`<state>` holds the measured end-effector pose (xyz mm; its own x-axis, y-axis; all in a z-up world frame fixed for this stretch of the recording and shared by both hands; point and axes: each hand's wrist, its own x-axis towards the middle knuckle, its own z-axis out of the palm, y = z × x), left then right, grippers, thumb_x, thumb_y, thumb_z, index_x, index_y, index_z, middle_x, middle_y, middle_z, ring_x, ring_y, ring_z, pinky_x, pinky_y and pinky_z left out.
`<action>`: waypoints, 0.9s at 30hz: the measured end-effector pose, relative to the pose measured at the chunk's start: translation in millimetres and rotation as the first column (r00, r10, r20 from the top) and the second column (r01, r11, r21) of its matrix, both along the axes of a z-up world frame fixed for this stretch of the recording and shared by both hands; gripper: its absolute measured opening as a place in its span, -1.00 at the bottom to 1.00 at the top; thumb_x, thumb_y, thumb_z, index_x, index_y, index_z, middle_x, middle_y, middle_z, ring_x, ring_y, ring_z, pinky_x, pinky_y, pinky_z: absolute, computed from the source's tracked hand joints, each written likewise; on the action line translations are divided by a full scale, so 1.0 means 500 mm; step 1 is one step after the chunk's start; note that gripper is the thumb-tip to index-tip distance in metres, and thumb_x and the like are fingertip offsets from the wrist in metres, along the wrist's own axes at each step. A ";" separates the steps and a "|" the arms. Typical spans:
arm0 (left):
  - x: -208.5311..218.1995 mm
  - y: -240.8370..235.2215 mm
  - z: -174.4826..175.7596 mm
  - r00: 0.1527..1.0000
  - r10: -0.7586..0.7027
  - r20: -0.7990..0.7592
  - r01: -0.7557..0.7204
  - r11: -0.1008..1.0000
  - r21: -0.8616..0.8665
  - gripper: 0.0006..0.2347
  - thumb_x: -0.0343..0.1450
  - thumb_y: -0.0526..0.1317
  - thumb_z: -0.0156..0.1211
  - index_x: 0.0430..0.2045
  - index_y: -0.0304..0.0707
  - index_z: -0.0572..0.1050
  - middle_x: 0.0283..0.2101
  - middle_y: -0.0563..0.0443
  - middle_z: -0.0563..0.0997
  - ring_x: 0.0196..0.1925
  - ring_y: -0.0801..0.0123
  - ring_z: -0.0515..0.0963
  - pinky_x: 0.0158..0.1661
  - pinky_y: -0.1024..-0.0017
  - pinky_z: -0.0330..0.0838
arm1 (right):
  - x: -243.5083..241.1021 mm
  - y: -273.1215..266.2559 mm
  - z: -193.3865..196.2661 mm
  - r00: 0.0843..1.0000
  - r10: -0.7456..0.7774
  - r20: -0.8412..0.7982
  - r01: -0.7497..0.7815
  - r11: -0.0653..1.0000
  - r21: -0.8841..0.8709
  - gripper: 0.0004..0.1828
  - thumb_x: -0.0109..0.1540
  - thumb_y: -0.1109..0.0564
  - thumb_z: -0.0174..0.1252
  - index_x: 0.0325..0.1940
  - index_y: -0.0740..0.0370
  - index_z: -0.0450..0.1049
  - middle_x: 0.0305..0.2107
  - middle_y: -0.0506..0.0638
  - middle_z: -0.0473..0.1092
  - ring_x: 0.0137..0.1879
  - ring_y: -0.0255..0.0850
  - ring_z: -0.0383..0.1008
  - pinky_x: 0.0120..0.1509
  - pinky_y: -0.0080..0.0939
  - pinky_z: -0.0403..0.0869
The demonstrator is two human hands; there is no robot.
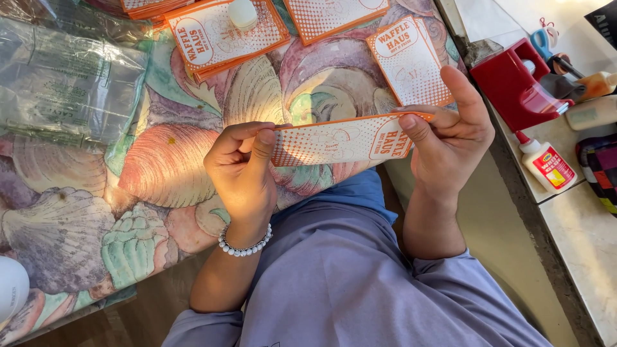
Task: The person applies glue from a bottle to the edges of paper sheets and folds them to form envelopes.
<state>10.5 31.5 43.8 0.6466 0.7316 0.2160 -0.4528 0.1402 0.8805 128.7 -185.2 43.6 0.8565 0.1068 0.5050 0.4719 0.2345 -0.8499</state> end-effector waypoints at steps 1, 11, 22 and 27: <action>0.000 0.000 0.000 1.000 -0.001 -0.001 0.001 1.000 0.000 -0.87 0.42 -0.25 0.37 -0.31 -0.32 0.59 -0.43 0.06 0.59 -0.22 0.29 0.72 -0.12 0.51 0.51 | 0.002 0.000 0.000 1.000 -0.001 -0.001 0.001 1.000 0.000 -0.23 0.22 0.42 0.38 0.48 0.46 0.22 -0.31 0.24 0.54 -0.10 -0.20 0.57 0.28 -0.16 0.61; 0.001 0.010 -0.015 0.999 0.003 -0.034 -0.004 1.000 -0.007 -0.90 0.42 -0.30 0.36 -0.30 -0.34 0.60 -0.53 0.16 0.49 -0.37 0.56 0.47 -0.18 0.56 0.41 | 0.022 0.017 -0.006 0.996 0.081 -0.022 -0.081 0.996 -0.034 -0.41 0.25 0.45 0.33 0.34 0.47 0.32 -0.28 0.33 0.52 -0.11 -0.03 0.62 0.00 -0.17 0.63; -0.008 0.025 -0.023 0.959 0.219 -0.177 0.048 0.493 0.869 -0.70 0.54 -0.17 0.15 0.04 -0.46 0.48 -0.02 -0.33 0.61 0.11 -0.12 0.63 0.23 0.03 0.41 | 0.082 0.116 -0.100 0.969 0.144 -0.202 -0.215 0.891 -0.399 -0.79 0.23 0.35 0.38 -0.08 0.18 0.65 -0.48 -0.05 0.56 -0.41 -0.49 0.37 -0.20 -0.51 0.47; -0.030 0.011 -0.102 0.797 0.175 -0.579 0.560 0.145 0.815 -0.46 0.53 -0.06 0.05 0.32 -0.57 0.26 0.39 -0.50 0.32 0.46 -0.20 0.25 0.44 -0.14 -0.11 | 0.094 0.135 -0.132 0.959 0.090 0.269 0.137 0.684 -0.717 -0.79 0.15 0.28 0.40 -0.18 0.05 0.69 -0.71 0.01 0.29 -0.55 -0.10 0.41 -0.35 -0.20 0.47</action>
